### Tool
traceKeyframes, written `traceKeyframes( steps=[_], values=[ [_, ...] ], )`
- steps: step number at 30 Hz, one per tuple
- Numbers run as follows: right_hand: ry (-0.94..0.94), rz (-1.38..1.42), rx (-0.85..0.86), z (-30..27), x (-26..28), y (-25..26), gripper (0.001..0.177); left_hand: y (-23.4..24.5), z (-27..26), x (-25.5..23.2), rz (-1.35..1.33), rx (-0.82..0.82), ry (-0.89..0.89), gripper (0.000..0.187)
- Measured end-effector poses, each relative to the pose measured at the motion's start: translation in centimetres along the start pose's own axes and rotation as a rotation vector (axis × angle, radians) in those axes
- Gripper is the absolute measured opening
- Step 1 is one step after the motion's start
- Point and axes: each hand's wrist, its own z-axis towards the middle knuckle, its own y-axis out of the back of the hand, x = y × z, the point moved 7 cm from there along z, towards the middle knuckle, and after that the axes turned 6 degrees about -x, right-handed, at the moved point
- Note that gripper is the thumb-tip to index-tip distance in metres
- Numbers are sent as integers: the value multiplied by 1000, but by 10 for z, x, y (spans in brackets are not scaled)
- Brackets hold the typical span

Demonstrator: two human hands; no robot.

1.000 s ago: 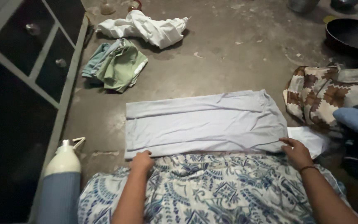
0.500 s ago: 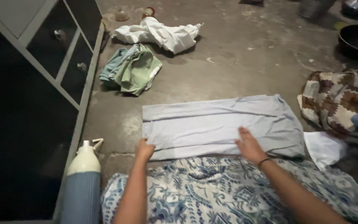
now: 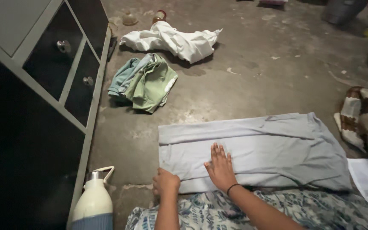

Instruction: The person sits on the floor and folds several t-shirts one by one. They smooth out each shirt, fold the sides and bottom up, and then fold the top down to create a neat stack.

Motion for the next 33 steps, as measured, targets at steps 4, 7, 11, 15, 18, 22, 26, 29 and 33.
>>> traceKeyframes(
  steps=[4, 7, 11, 15, 18, 22, 26, 29, 33],
  values=[
    [-34, -125, 172, 0, 0, -24, 80, -9, 14, 1, 58, 17, 54, 68],
    [-38, -198, 204, 0, 9, -22, 73, -12, 17, 3, 95, 20, 70, 63],
    [93, 41, -64, 34, 39, 5, 48, -9, 17, 4, 44, 26, 68, 48],
    [61, 309, 135, 109, 67, -24, 27, -7, 18, 6, 50, -29, 32, 38],
    [119, 244, 244, 148, 95, -57, 26, -6, 22, 5, -5, 14, 33, 37],
    [121, 241, 132, 172, 130, -87, 31, 0, 20, 1, -13, 105, 51, 38],
    [-11, 206, 187, 179, 153, -108, 33, 8, 15, -3, -61, 92, 39, 35],
    [-46, 156, 149, 183, 159, -118, 45, 4, 20, -2, -77, 116, 74, 33],
    [-33, 128, 48, 190, 146, -148, 19, -5, 25, -3, -70, 133, 23, 38]
  ],
)
